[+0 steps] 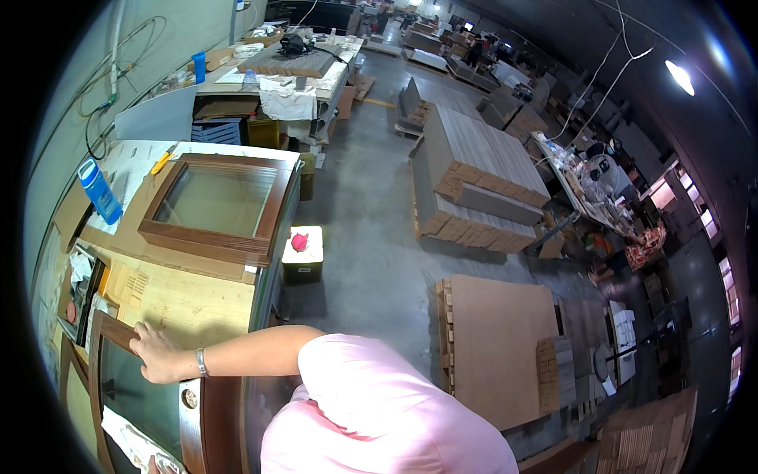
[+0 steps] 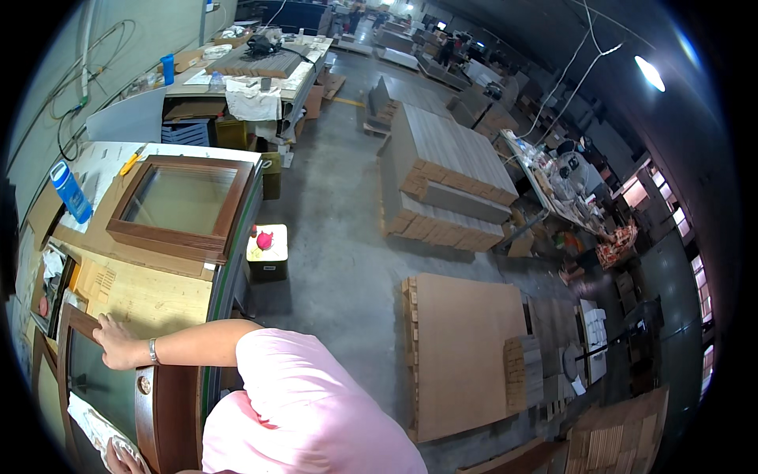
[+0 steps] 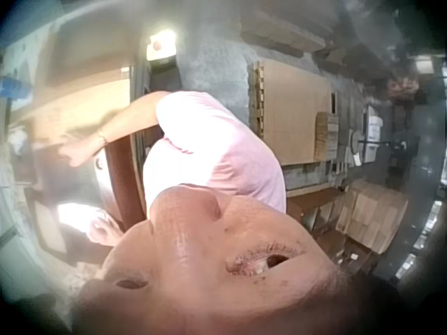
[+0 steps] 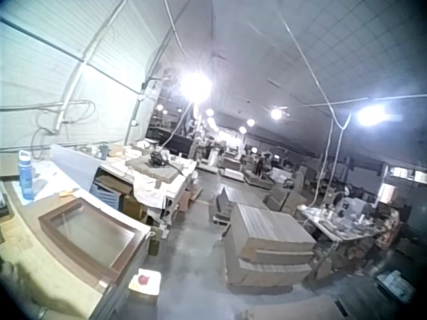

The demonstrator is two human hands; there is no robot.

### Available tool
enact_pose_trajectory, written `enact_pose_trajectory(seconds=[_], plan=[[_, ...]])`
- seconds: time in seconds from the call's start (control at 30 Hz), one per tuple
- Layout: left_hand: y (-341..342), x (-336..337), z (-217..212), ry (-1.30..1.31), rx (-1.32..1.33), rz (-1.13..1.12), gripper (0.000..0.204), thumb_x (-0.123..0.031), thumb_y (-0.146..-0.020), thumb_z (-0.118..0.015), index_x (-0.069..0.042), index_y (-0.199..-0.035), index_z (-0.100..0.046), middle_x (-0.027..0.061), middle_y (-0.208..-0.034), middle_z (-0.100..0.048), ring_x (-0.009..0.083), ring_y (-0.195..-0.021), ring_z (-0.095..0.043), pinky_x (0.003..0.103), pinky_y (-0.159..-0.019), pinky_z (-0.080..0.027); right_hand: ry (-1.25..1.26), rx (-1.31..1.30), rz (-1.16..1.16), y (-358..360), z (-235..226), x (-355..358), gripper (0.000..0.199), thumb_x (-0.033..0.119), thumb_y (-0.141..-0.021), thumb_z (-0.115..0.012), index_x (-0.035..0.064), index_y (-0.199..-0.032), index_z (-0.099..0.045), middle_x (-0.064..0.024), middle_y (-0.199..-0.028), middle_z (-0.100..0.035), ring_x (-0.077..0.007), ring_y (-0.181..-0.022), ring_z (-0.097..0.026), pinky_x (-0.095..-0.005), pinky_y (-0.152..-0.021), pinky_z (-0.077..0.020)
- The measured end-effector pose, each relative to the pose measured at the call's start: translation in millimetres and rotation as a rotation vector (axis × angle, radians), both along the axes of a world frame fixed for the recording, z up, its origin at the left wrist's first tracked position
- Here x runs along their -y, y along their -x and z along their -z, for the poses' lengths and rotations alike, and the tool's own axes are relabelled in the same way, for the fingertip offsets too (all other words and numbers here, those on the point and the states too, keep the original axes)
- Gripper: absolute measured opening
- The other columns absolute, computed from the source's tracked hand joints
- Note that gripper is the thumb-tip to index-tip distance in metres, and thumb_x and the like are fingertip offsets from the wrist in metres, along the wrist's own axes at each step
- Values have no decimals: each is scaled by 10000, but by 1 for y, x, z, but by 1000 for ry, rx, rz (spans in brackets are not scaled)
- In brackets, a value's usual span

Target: The person handles a thin flexible strip and crouches to the floor to work near a machine. They then place a glass window frame on a workbench, wipe it with a cloth, apply liquid from a bottle, and rub the frame edges with a small block.

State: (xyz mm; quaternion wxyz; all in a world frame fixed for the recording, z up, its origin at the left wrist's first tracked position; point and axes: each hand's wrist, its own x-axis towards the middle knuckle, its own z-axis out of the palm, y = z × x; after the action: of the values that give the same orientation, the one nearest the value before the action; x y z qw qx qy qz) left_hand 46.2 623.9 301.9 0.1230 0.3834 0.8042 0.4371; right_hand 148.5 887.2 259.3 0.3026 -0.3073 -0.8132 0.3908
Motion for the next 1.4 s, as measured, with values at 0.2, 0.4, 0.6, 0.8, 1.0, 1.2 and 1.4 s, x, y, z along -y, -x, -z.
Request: enact_pose_trajectory(seconds=[0.2,0.4,0.6,0.8,1.0,1.2,1.4], plan=[[-15,-3,-21,-15,382,-63,352,-191,-960,-570,4,-1248,-516,171,-1307,-438,298,-1111,-525,397,-778,-614,-72,4,35,4,8,-1,264,84,-718,-643,-26,-939,-547,-252,-1190,-404,-397,-1156,-424,-483,-916,-447],[57,34,44,-216,-293,-139,311,-185,-967,-543,39,-1176,-599,208,-1127,-617,233,-1107,-561,319,-876,-508,-61,42,12,-2,1,-1,284,91,-718,-648,-29,-954,-547,-268,-1216,-398,-401,-1158,-430,-473,-906,-461],[19,34,-26,-141,-641,6,365,-298,-945,-563,-35,-1193,-614,175,-1167,-610,281,-1121,-545,409,-952,-415,-81,48,-7,4,-1,4,299,91,-718,-650,-39,-965,-543,-292,-1248,-384,-417,-1191,-416,-480,-916,-461],[-48,-16,-55,131,-977,303,420,-412,-923,-584,-109,-1211,-630,141,-1208,-603,329,-1134,-528,500,-1028,-322,-70,82,-13,-8,-7,0,300,88,-713,-647,-45,-962,-544,-303,-1236,-391,-422,-1166,-440,-476,-896,-477],[-46,-16,-15,327,-1008,337,495,-555,-912,-529,-214,-1264,-599,91,-1271,-580,325,-1215,-476,531,-1045,-296,-109,56,-23,-4,-2,0,319,94,-702,-655,-56,-964,-555,-315,-1222,-397,-420,-1150,-448,-466,-882,-485],[-45,-16,-12,307,-1034,349,476,-517,-931,-520,-204,-1283,-582,80,-1273,-582,328,-1198,-492,528,-1027,-314,-35,41,-63,-6,-3,-1,345,112,-686,-640,-73,-969,-575,-363,-1296,-373,-453,-1230,-401,-483,-940,-456],[-22,-8,-16,79,-856,412,491,-509,-880,-603,-178,-1242,-623,115,-1268,-577,356,-1173,-505,537,-1014,-326,-139,-4,-20,5,9,0,373,113,-698,-655,-67,-1011,-563,-318,-1211,-389,-426,-1157,-420,-471,-928,-436]])
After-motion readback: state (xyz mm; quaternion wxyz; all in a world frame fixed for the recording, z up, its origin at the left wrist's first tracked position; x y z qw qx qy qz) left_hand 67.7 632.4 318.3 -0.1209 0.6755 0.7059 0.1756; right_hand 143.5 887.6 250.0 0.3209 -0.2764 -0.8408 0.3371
